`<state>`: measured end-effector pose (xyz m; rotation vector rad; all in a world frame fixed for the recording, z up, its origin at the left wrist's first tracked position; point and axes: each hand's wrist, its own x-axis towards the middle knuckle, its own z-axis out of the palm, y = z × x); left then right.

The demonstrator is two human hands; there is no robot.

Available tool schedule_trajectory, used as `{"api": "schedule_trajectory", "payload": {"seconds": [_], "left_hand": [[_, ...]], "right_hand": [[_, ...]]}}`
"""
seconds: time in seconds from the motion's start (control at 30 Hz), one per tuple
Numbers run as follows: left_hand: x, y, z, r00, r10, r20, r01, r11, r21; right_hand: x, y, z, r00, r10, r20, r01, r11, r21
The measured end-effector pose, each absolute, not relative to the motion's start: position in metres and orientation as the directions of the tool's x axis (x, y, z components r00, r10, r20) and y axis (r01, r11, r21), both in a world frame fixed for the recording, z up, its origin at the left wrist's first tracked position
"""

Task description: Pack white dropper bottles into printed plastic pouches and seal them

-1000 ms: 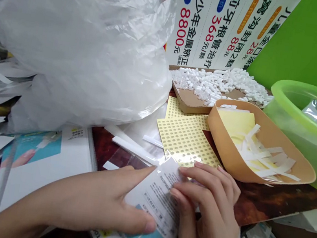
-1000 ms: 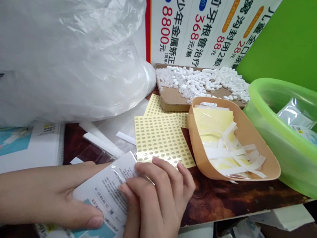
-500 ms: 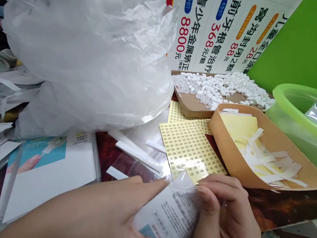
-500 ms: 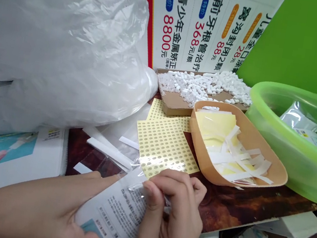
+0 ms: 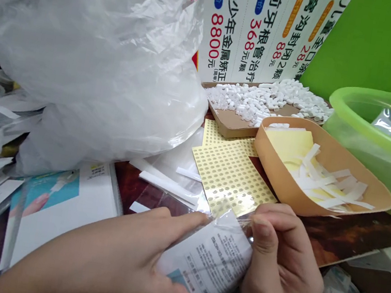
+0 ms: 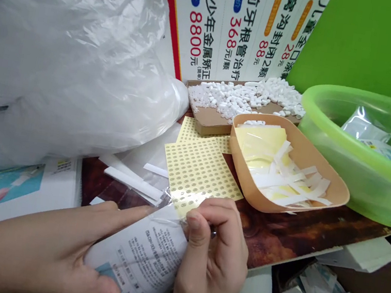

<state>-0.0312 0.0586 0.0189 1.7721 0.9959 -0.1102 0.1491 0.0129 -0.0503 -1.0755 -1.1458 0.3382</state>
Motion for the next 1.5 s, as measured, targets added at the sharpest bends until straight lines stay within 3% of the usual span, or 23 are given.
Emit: {"api": "schedule_trajectory", "payload": {"seconds": [0.17, 0.27, 0.37, 0.47, 0.57, 0.67, 0.77, 0.9, 1.07, 1.27, 1.37, 1.5], "left_hand": [[-0.039, 0.058, 0.018, 0.663, 0.568, -0.488, 0.631, -0.073, 0.773], [-0.043, 0.06, 0.019, 0.68, 0.541, -0.496, 0.555, 0.064, 0.83], [-0.043, 0.062, 0.017, 0.664, 0.532, -0.526, 0.477, 0.241, 0.845], [-0.038, 0.059, 0.009, 0.62, 0.627, -0.472, 0.358, 0.309, 0.881], [-0.031, 0.053, 0.001, 0.589, 0.701, -0.402, 0.241, 0.323, 0.915], [-0.024, 0.047, -0.001, 0.617, 0.684, -0.389, 0.211, 0.333, 0.919], [-0.023, 0.044, -0.001, 0.699, 0.593, -0.399, 0.111, 0.461, 0.88], [-0.025, 0.043, -0.001, 0.638, 0.692, -0.338, -0.114, 0.519, 0.847], [-0.023, 0.047, 0.001, 0.543, 0.774, -0.326, -0.116, 0.453, 0.884], [-0.023, 0.052, 0.013, 0.499, 0.784, -0.368, -0.157, 0.5, 0.852], [-0.023, 0.052, 0.013, 0.449, 0.813, -0.372, -0.143, 0.476, 0.868], [-0.024, 0.05, 0.009, 0.369, 0.893, -0.259, -0.173, 0.34, 0.925]], "right_hand": [[0.153, 0.016, -0.053, 0.46, 0.804, 0.376, 0.039, 0.404, -0.914], [0.156, 0.021, -0.055, 0.469, 0.855, 0.221, -0.167, 0.331, -0.929], [0.161, 0.028, -0.057, 0.394, 0.901, 0.181, -0.287, 0.308, -0.907], [0.165, 0.033, -0.059, 0.396, 0.905, 0.158, -0.383, 0.319, -0.867], [0.168, 0.032, -0.061, 0.308, 0.934, 0.179, -0.41, 0.301, -0.861], [0.17, 0.024, -0.06, -0.026, 0.997, 0.07, -0.462, 0.05, -0.886], [0.173, 0.017, -0.057, -0.193, 0.981, -0.017, -0.494, -0.112, -0.862], [0.177, 0.014, -0.053, -0.272, 0.962, 0.002, -0.469, -0.131, -0.873], [0.173, 0.02, -0.045, -0.208, 0.975, -0.083, -0.459, -0.172, -0.872], [0.17, 0.033, -0.024, -0.359, 0.886, -0.293, -0.534, -0.452, -0.715], [0.169, 0.036, -0.015, -0.328, 0.905, -0.272, -0.533, -0.415, -0.738], [0.166, 0.043, -0.005, -0.27, 0.941, -0.204, -0.509, -0.319, -0.799]]}}
